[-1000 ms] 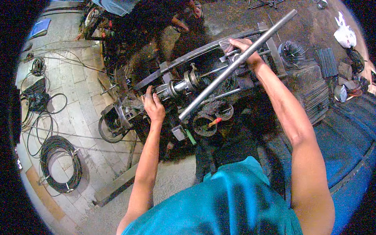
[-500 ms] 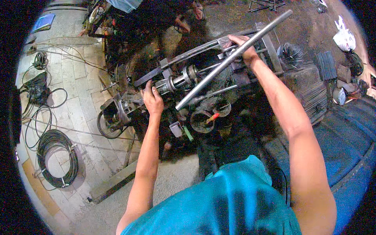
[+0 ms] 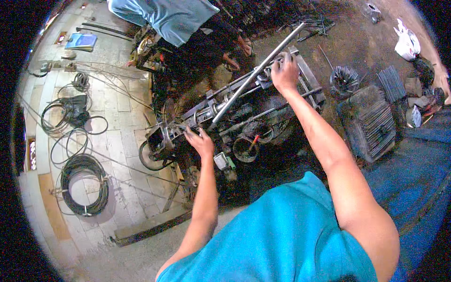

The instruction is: The person operates a manual lathe to shape or measure a metal rod, using calipers and a brush.

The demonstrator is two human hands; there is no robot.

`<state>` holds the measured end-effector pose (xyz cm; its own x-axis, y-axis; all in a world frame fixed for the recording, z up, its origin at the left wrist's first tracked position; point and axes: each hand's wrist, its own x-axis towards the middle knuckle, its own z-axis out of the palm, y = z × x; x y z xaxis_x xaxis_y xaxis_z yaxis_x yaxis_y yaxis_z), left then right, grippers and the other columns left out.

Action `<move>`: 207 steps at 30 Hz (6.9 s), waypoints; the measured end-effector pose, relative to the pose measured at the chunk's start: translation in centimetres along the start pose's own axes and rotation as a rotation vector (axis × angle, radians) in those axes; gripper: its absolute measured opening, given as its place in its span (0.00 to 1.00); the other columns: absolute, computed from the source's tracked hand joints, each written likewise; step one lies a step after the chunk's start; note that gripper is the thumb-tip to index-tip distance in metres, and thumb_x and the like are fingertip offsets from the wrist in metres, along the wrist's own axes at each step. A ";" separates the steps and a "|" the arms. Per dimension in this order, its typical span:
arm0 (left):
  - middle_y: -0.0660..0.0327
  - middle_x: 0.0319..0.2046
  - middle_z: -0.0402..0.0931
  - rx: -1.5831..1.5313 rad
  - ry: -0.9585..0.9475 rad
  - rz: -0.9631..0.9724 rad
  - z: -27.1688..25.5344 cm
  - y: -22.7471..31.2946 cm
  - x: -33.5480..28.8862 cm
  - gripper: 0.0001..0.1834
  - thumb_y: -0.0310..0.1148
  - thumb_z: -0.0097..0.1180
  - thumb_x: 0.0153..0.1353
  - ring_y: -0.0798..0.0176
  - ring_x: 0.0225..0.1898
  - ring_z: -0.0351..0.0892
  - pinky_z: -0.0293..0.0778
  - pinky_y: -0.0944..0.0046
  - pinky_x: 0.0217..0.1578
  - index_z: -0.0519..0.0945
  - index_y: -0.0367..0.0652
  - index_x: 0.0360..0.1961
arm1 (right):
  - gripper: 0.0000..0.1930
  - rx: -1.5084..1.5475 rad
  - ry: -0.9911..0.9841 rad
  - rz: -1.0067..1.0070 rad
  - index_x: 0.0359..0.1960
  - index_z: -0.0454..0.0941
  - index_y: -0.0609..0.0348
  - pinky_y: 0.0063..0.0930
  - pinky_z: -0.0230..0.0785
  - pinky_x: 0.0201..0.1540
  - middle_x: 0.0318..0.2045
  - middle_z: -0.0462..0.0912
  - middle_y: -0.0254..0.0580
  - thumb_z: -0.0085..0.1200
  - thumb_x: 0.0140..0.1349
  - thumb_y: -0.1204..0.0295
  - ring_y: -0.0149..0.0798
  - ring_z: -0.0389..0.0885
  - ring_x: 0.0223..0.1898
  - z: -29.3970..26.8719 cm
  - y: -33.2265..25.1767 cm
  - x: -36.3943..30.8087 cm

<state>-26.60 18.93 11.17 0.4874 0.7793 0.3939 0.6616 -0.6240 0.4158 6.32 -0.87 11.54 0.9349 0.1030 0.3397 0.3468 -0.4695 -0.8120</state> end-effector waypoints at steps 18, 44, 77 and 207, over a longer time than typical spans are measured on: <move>0.29 0.50 0.70 -0.028 -0.608 -0.558 3.5 -3.9 -18.2 0.37 0.38 0.50 0.54 0.36 0.55 0.71 0.67 0.48 0.56 0.56 0.28 0.62 | 0.27 -0.476 -0.796 -0.280 0.64 0.65 0.46 0.76 0.44 0.63 0.72 0.48 0.40 0.39 0.68 0.48 0.50 0.30 0.74 -4.3 -5.3 3.3; 0.53 0.29 0.83 -0.971 0.025 -1.309 2.3 -2.7 -18.6 0.14 0.32 0.43 0.61 0.60 0.22 0.82 0.73 0.65 0.16 0.76 0.36 0.41 | 0.34 -0.579 -0.797 -0.274 0.66 0.62 0.49 0.61 0.49 0.67 0.70 0.54 0.44 0.49 0.61 0.46 0.49 0.41 0.73 -5.0 -7.6 2.5; 0.37 0.56 0.69 0.031 -0.593 -0.835 2.0 3.7 -20.3 0.50 0.41 0.55 0.52 0.41 0.56 0.72 0.69 0.51 0.56 0.43 0.26 0.68 | 0.32 -0.493 -0.724 -0.326 0.64 0.63 0.55 0.60 0.52 0.66 0.69 0.55 0.45 0.50 0.62 0.52 0.51 0.39 0.73 -4.9 -6.7 1.2; 0.35 0.45 0.76 0.110 -0.822 -0.525 2.1 3.3 -20.5 0.57 0.44 0.52 0.58 0.40 0.47 0.79 0.73 0.54 0.51 0.23 0.14 0.60 | 0.28 -0.423 -0.583 -0.424 0.62 0.66 0.52 0.60 0.59 0.62 0.66 0.60 0.44 0.54 0.61 0.56 0.50 0.48 0.71 -0.4 -3.7 0.8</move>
<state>-33.25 1.03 2.77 0.3331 0.7796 -0.5303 0.9368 -0.2098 0.2799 5.75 0.58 14.95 0.6610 0.7279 0.1822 0.7293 -0.5661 -0.3844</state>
